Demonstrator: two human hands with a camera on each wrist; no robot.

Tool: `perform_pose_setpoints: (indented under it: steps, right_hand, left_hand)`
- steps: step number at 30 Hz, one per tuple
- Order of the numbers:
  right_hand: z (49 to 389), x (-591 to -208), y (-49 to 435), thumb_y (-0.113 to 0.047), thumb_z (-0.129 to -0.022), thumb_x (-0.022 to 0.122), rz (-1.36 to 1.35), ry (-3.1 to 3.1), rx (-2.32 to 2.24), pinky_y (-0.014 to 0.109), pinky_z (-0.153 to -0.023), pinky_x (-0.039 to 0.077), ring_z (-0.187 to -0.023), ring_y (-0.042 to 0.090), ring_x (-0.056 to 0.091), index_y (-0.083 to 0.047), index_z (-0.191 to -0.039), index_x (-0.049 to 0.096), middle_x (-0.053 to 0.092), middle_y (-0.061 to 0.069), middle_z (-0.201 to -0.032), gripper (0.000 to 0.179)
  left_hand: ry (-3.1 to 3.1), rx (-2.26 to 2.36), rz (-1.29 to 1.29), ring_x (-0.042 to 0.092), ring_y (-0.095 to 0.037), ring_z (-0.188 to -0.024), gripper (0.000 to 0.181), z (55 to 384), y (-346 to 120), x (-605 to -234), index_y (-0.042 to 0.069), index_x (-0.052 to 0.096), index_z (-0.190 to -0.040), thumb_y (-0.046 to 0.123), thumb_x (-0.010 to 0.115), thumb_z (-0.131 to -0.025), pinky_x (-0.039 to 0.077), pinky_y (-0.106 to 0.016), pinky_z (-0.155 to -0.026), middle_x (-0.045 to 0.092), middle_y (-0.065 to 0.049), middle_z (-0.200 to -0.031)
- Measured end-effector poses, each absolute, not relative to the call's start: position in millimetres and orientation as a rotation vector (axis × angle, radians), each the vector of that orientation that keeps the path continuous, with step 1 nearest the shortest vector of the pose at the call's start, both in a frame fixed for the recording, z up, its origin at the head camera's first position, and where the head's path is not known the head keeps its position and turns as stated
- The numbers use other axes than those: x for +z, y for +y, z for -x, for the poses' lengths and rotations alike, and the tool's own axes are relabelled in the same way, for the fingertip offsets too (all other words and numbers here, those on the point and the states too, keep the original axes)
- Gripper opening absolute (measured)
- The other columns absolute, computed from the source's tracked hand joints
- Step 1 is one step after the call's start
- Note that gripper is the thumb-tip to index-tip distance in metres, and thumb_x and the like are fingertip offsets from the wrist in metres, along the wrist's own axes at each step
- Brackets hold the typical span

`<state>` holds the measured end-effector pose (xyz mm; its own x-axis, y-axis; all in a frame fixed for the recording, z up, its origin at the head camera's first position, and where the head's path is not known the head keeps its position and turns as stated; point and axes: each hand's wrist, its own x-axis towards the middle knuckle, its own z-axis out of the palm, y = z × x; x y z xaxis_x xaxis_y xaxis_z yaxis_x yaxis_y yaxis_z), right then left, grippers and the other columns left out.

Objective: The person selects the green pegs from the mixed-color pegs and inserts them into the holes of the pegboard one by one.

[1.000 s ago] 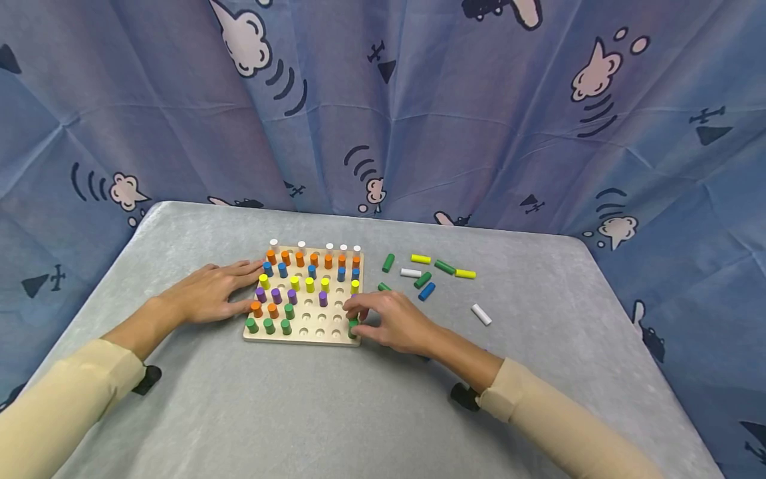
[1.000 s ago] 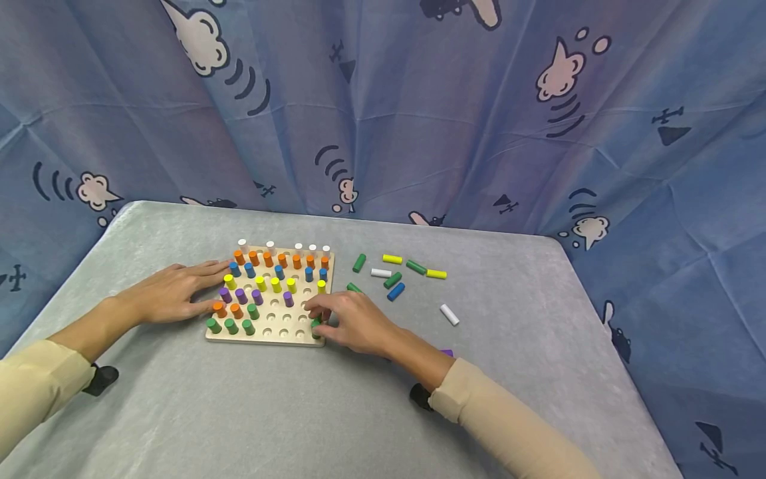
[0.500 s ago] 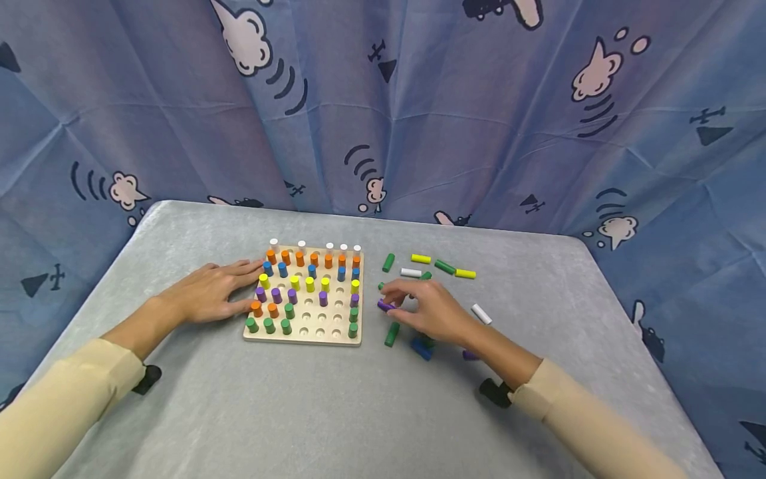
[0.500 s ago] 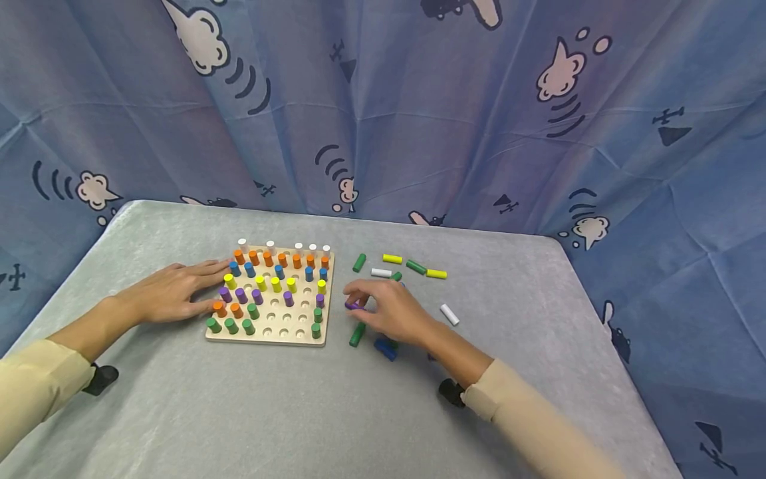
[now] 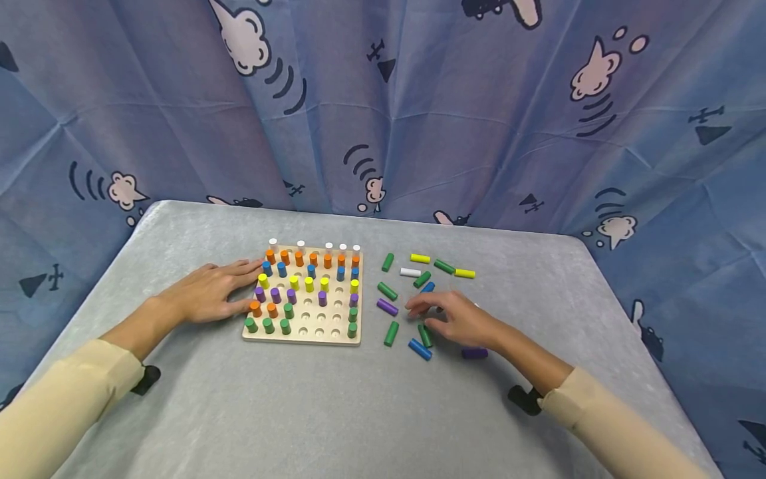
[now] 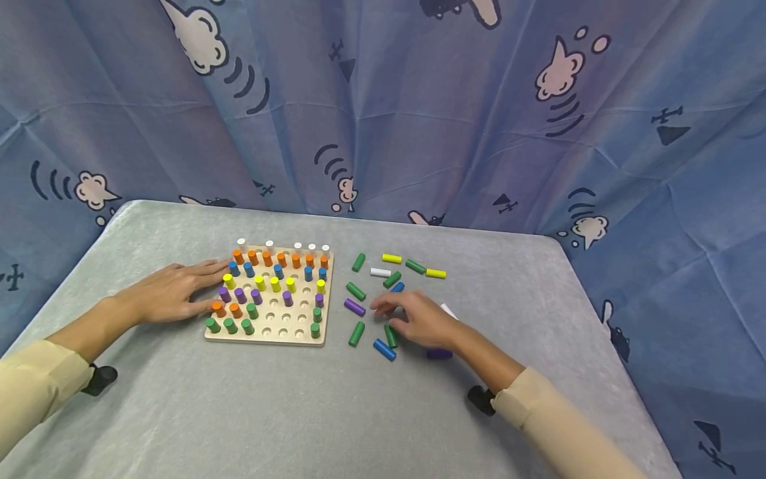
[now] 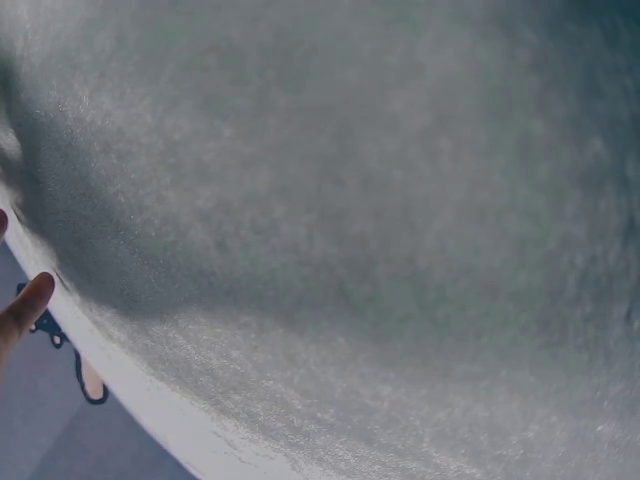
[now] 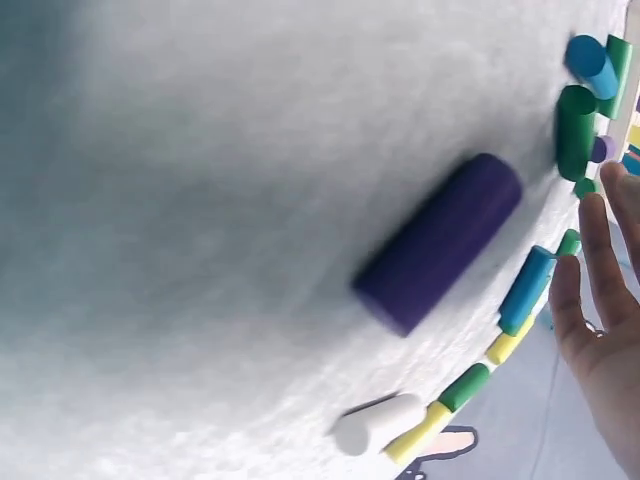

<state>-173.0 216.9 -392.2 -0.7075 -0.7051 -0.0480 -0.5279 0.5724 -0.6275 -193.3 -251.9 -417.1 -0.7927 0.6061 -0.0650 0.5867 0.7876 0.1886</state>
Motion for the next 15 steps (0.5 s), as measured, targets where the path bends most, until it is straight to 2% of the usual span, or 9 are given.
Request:
perform_pose_setpoints:
  steps: [5, 15]
  right_hand:
    - [172, -396, 223, 0.009, -0.091, 0.061, 0.973, 2.428, -0.861, 0.046, -0.101, 0.047, -0.115, 0.018, 0.063, -0.004, -0.127, 0.064, 0.072, 0.001, -0.116, 0.039]
    - [172, -403, 231, 0.008, -0.091, 0.063, 0.949, 2.419, -0.876, 0.047, -0.102, 0.045, -0.112, 0.017, 0.063, -0.004, -0.126, 0.064, 0.071, -0.001, -0.114, 0.038]
  left_hand:
    - [2.85, 0.242, -0.958, 0.036, -0.041, -0.141, 0.069, 194, -252, -418, 0.005, 0.04, -0.152, 0.048, 0.053, -0.1, 0.04, -0.064, -0.1, 0.031, -0.012, -0.161]
    - [2.846, 0.244, -0.952, 0.036, -0.04, -0.142, 0.069, 194, -252, -418, 0.006, 0.039, -0.152, 0.049, 0.052, -0.1, 0.039, -0.064, -0.1, 0.03, -0.012, -0.161]
